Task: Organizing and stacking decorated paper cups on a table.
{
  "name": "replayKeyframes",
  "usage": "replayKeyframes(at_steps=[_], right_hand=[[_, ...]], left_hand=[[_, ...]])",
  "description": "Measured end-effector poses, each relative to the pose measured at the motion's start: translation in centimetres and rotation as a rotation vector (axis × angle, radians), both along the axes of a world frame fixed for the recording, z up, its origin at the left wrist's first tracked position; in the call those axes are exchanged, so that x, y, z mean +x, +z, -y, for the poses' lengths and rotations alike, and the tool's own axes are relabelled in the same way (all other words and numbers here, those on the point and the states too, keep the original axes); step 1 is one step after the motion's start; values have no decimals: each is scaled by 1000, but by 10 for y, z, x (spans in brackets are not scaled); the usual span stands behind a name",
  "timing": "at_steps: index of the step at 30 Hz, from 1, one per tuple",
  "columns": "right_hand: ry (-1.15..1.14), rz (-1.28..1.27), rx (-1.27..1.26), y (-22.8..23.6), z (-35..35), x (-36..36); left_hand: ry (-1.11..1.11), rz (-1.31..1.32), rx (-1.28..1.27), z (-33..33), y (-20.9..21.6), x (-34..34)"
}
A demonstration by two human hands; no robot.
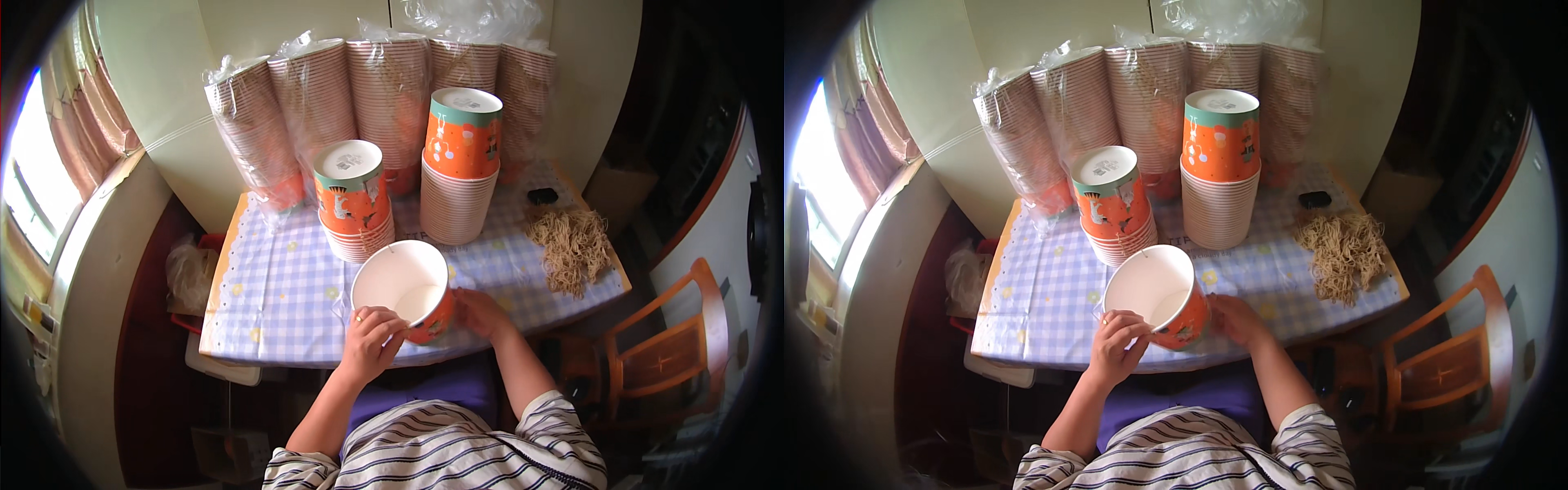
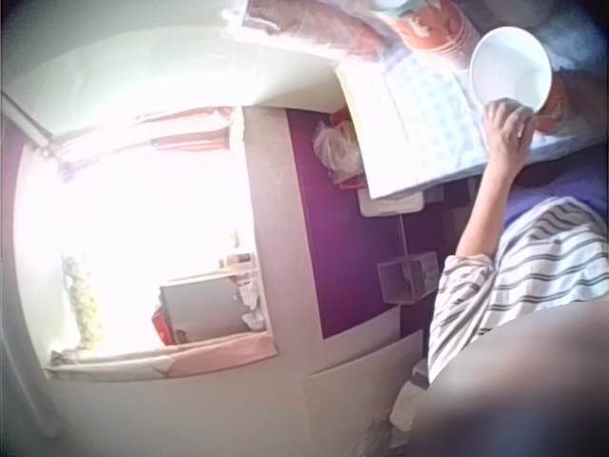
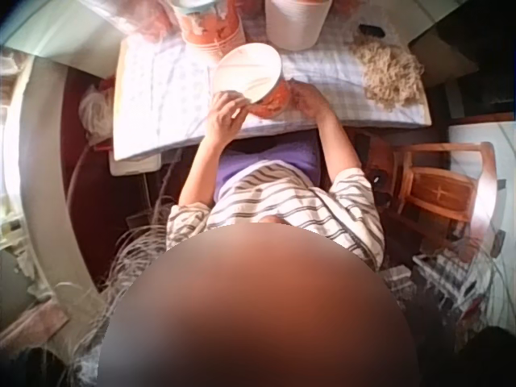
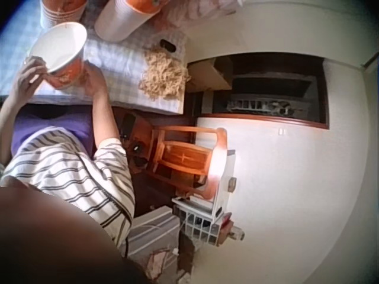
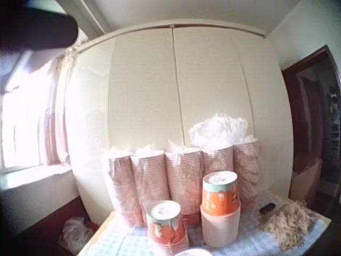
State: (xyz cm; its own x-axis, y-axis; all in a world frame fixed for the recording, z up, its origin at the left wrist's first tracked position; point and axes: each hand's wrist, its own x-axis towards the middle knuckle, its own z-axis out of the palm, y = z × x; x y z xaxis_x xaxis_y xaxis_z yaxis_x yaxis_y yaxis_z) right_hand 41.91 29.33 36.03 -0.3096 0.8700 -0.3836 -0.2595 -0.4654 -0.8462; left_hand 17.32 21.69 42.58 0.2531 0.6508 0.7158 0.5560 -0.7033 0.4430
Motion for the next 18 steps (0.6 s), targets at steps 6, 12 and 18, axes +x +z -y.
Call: replayKeyframes(at_steps=[6,12,18], right_hand=[[134,-100,-21,-6,-7,8],[182,87,347,48,-7,30],[27,923,1308,163,-20,36]], left_hand=[[-7,20,60,13,-6,-16],[111,-1,-46,21,-31,-41],[322,179,-120,0,-70,-64]])
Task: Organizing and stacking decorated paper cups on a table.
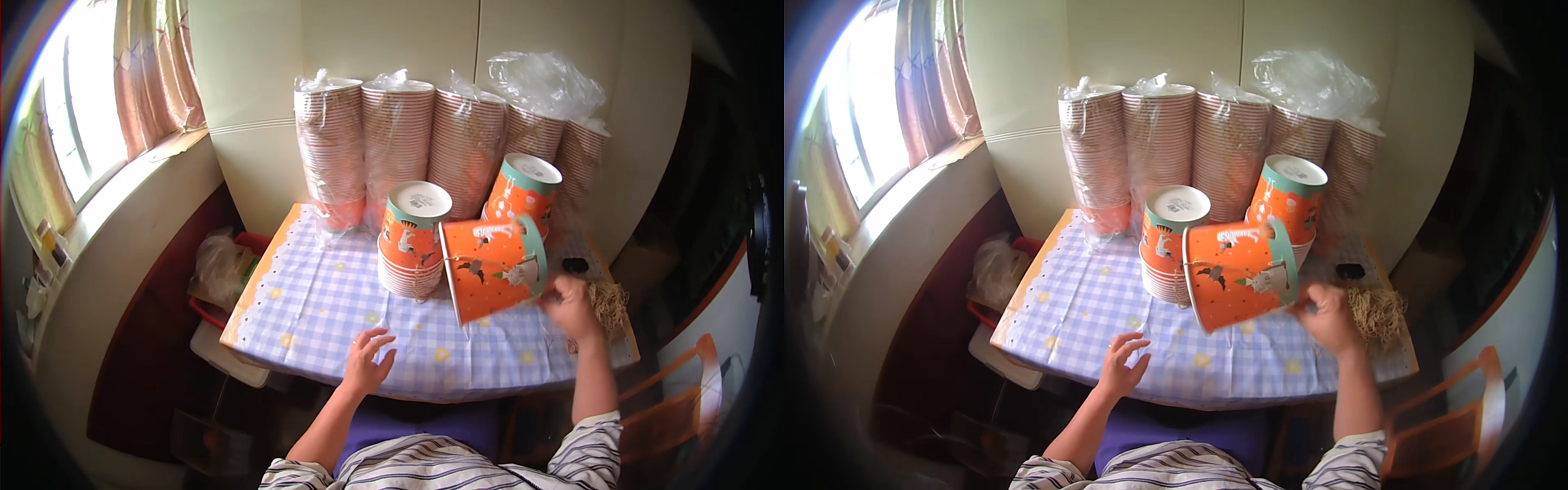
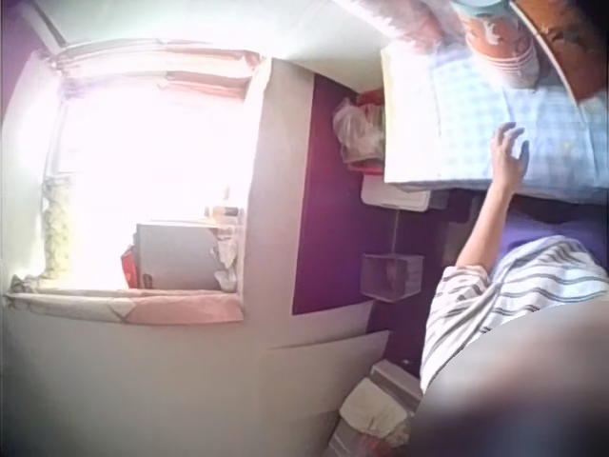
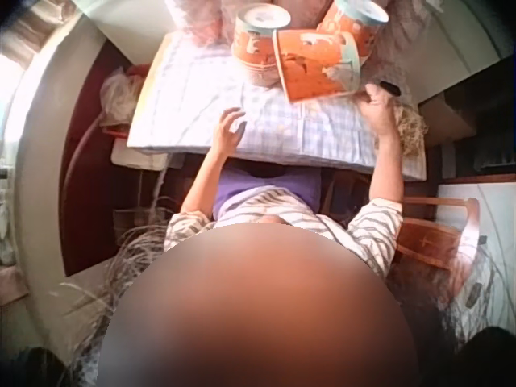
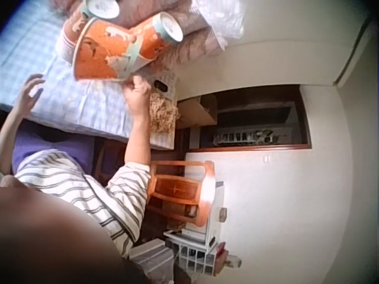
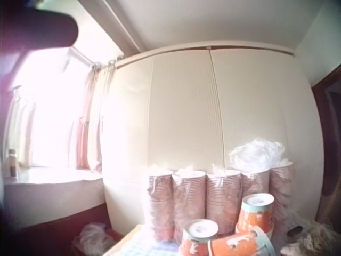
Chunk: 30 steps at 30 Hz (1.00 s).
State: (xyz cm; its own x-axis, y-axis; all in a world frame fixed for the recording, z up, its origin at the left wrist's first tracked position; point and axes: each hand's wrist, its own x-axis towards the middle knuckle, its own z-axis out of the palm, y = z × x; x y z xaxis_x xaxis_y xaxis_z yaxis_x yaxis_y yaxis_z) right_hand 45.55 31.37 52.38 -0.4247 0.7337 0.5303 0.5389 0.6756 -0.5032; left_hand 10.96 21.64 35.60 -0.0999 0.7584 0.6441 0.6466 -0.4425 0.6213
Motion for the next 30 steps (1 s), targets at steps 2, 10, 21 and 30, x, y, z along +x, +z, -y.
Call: replayKeyframes(at_steps=[2,10,21,30], right_hand=[[-73,172,430,47,-8,-21],[26,482,923,129,-90,-83],[33,793,1030,86,-181,-147],[51,791,1007,61,-211,-161]], left_hand=[[51,40,-1,-10,-8,-4],[160,-63,-14,-32,-40,-7],[171,-40,-19,-27,-38,-6],[178,-42,-46,-29,-37,-6]])
